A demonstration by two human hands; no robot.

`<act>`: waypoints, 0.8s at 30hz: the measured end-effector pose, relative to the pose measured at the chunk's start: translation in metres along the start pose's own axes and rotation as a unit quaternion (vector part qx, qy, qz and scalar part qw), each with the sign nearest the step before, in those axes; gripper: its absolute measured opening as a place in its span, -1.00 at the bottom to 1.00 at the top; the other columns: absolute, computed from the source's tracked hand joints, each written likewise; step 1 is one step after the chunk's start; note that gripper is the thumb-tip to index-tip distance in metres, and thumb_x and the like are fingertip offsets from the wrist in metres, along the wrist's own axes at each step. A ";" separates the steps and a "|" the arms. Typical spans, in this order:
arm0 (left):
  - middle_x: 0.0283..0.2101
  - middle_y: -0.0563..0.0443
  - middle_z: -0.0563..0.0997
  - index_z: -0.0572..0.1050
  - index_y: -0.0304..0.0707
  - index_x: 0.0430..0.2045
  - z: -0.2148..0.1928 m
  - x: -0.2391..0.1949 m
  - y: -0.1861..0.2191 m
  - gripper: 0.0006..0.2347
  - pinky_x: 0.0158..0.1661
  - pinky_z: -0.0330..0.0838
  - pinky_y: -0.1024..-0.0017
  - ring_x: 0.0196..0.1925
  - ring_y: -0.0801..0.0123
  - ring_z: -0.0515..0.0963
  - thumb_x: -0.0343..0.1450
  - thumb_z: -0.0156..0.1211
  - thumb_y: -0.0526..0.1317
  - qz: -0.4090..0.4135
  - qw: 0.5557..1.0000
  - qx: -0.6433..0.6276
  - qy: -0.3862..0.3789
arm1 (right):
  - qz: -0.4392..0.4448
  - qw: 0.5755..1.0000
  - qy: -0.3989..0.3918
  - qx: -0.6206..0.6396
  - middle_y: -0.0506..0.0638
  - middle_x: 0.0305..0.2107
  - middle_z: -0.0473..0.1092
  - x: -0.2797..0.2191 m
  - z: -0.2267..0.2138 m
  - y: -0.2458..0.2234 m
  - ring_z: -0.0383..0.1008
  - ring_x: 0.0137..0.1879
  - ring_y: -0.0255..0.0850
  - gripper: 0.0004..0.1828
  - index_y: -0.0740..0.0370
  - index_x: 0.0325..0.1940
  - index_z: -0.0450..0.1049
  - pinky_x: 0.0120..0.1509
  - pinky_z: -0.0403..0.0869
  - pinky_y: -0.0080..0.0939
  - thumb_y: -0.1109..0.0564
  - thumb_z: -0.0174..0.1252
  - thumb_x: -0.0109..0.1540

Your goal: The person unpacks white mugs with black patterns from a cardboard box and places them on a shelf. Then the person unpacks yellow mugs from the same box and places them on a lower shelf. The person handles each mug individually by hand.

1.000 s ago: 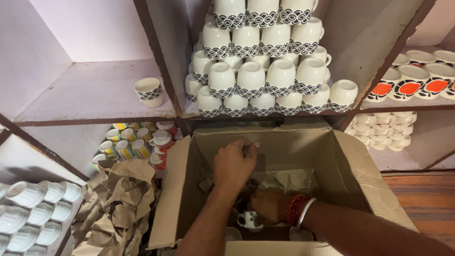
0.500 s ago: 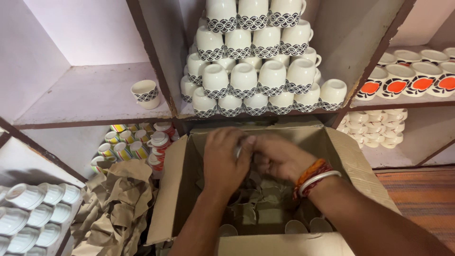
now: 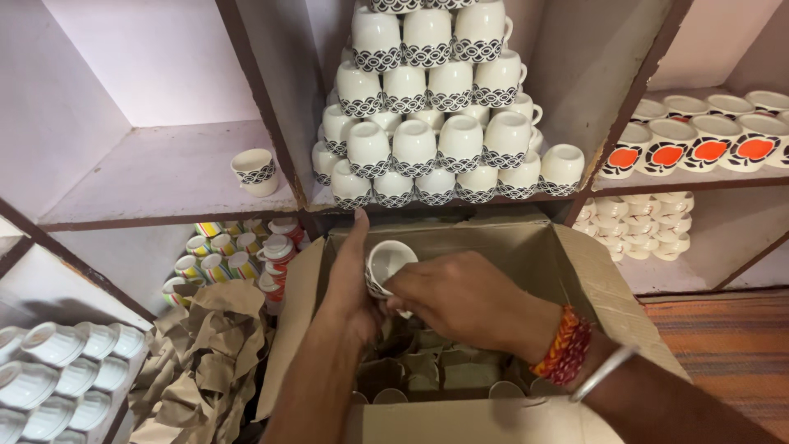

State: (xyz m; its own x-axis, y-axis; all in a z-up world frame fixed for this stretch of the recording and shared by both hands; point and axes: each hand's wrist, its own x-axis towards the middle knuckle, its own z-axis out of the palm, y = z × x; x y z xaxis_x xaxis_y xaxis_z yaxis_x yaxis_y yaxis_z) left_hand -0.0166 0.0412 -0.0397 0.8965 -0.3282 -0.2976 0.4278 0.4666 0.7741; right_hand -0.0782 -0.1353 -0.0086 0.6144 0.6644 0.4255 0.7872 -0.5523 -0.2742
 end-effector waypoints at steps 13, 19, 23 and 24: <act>-0.22 -0.06 0.69 0.49 -0.30 0.06 0.037 -0.027 -0.015 -0.61 -0.29 0.52 0.38 -0.31 0.43 0.60 0.38 0.32 -0.13 0.345 0.880 0.326 0.008 | 0.345 0.816 0.240 0.397 -0.09 -0.36 0.47 -0.001 -0.012 0.018 0.42 -0.46 -0.30 -0.65 0.23 0.15 0.31 -0.37 0.42 -0.26 0.10 0.10 0.31; -0.31 -0.12 0.74 0.64 -0.15 -0.18 0.049 -0.022 -0.014 -0.64 -0.23 0.55 0.25 -0.28 0.14 0.72 0.26 0.33 0.04 0.247 0.838 0.457 0.165 | 0.082 0.967 0.168 -0.172 0.28 0.04 0.41 -0.007 -0.026 -0.013 0.41 0.12 0.13 -0.17 0.40 0.32 0.30 0.22 0.40 0.05 0.26 0.31 -0.05; -0.25 -0.15 0.73 0.62 -0.10 -0.21 0.068 -0.021 -0.017 -0.65 -0.11 0.55 0.15 -0.13 -0.02 0.70 0.25 0.33 0.06 0.280 0.770 0.551 0.161 | 0.202 0.961 0.098 -0.162 0.26 -0.01 0.42 -0.002 -0.041 -0.021 0.39 0.14 0.18 -0.15 0.31 0.33 0.34 0.25 0.40 0.07 0.35 0.31 -0.09; -0.25 -0.15 0.73 0.61 -0.10 -0.17 0.071 -0.021 -0.017 -0.63 -0.12 0.55 0.17 -0.13 0.00 0.71 0.25 0.32 0.06 0.276 0.776 0.549 0.138 | 0.220 0.957 0.087 -0.166 0.24 -0.06 0.43 -0.002 -0.046 -0.021 0.42 0.13 0.16 -0.16 0.29 0.34 0.34 0.24 0.43 0.06 0.36 0.31 -0.07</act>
State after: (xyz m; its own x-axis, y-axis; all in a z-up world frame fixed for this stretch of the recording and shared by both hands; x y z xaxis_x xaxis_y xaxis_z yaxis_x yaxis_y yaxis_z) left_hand -0.0506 -0.0184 -0.0073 0.9636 -0.0684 0.2586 -0.2518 -0.5585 0.7904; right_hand -0.0981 -0.1482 0.0355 0.8420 0.2518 0.4771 0.3756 -0.9084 -0.1834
